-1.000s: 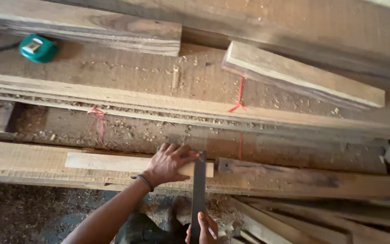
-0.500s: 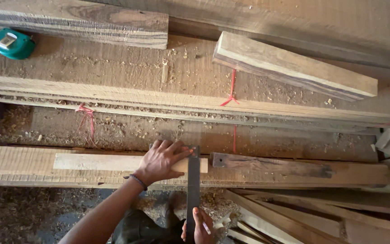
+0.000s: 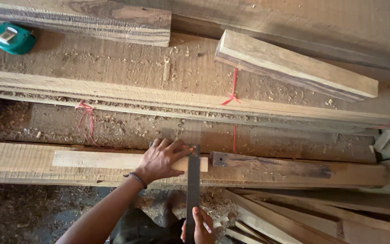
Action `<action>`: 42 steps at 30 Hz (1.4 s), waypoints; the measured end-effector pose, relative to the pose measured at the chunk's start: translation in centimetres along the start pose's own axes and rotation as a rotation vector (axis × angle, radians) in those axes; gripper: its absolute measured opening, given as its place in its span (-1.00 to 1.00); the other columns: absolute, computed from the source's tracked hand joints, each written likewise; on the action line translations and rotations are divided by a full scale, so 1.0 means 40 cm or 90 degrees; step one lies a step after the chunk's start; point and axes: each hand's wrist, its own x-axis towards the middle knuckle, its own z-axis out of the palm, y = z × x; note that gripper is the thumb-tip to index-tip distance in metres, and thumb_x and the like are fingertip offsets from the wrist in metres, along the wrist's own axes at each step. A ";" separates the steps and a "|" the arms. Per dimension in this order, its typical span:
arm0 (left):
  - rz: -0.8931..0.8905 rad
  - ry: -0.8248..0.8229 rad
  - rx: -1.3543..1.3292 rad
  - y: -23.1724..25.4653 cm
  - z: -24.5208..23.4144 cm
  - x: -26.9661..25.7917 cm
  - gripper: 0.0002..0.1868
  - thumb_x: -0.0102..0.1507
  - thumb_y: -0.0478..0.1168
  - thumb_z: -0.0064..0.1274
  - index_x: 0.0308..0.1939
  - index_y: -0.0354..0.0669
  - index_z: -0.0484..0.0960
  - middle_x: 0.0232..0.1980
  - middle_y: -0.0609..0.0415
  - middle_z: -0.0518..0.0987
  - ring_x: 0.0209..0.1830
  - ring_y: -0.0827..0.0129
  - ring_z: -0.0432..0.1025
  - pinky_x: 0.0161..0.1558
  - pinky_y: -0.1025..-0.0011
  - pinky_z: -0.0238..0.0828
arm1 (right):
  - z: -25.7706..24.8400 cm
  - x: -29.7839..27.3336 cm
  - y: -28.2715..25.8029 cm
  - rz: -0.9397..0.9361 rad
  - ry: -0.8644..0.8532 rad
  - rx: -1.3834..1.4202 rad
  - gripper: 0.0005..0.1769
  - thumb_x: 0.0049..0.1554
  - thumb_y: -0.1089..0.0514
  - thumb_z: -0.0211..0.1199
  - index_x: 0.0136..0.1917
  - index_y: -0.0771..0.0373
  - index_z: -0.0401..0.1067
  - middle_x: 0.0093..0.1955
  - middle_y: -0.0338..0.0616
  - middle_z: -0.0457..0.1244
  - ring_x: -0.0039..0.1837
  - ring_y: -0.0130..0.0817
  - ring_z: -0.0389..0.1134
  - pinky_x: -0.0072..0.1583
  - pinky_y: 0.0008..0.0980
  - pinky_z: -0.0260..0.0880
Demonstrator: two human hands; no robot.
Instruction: The person uses a tape measure and a speed square to mark measurements on wooden planks with a pencil.
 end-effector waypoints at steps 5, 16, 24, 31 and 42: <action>0.003 0.030 -0.015 0.004 -0.008 0.000 -0.08 -0.03 0.27 0.35 0.39 0.30 0.42 0.37 0.07 0.38 0.27 0.04 0.32 0.23 -0.03 0.24 | 0.004 -0.004 -0.010 -0.037 -0.029 -0.014 -0.45 0.24 -0.24 0.03 -0.18 0.33 0.35 -0.54 0.00 0.26 -0.55 -0.21 0.31 -0.45 -0.25 0.31; 0.003 0.055 -0.021 0.009 -0.023 -0.012 -0.11 -0.04 0.22 0.36 0.37 0.31 0.47 0.33 0.10 0.42 0.25 0.05 0.34 0.19 -0.01 0.26 | -0.010 0.013 0.024 -0.007 -0.007 0.001 -0.43 0.23 -0.25 0.03 -0.19 0.35 0.38 -0.55 0.01 0.25 -0.56 -0.20 0.31 -0.47 -0.24 0.30; 0.015 0.027 -0.012 0.008 -0.010 0.004 -0.06 -0.08 0.26 0.38 0.37 0.28 0.43 0.38 0.01 0.36 0.25 0.00 0.31 0.19 -0.03 0.22 | -0.020 0.024 0.015 0.031 0.007 -0.017 -0.44 0.26 -0.23 0.08 -0.17 0.37 0.37 -0.51 0.02 0.28 -0.51 -0.18 0.35 -0.41 -0.21 0.38; 0.010 0.025 -0.019 0.009 -0.020 -0.008 -0.05 -0.04 0.23 0.37 0.42 0.31 0.40 0.37 0.13 0.40 0.30 0.07 0.32 0.23 0.00 0.24 | -0.015 0.009 0.008 0.009 0.018 -0.029 -0.45 0.20 -0.23 0.04 -0.18 0.34 0.42 -0.55 0.02 0.26 -0.55 -0.19 0.32 -0.45 -0.24 0.30; 0.008 0.024 -0.003 0.008 -0.014 -0.008 -0.07 -0.03 0.25 0.35 0.41 0.32 0.41 0.36 0.15 0.38 0.26 0.07 0.32 0.20 0.00 0.25 | -0.016 0.024 0.029 0.018 0.068 -0.009 -0.44 0.20 -0.23 0.08 -0.20 0.36 0.42 -0.56 0.03 0.25 -0.56 -0.17 0.30 -0.45 -0.23 0.29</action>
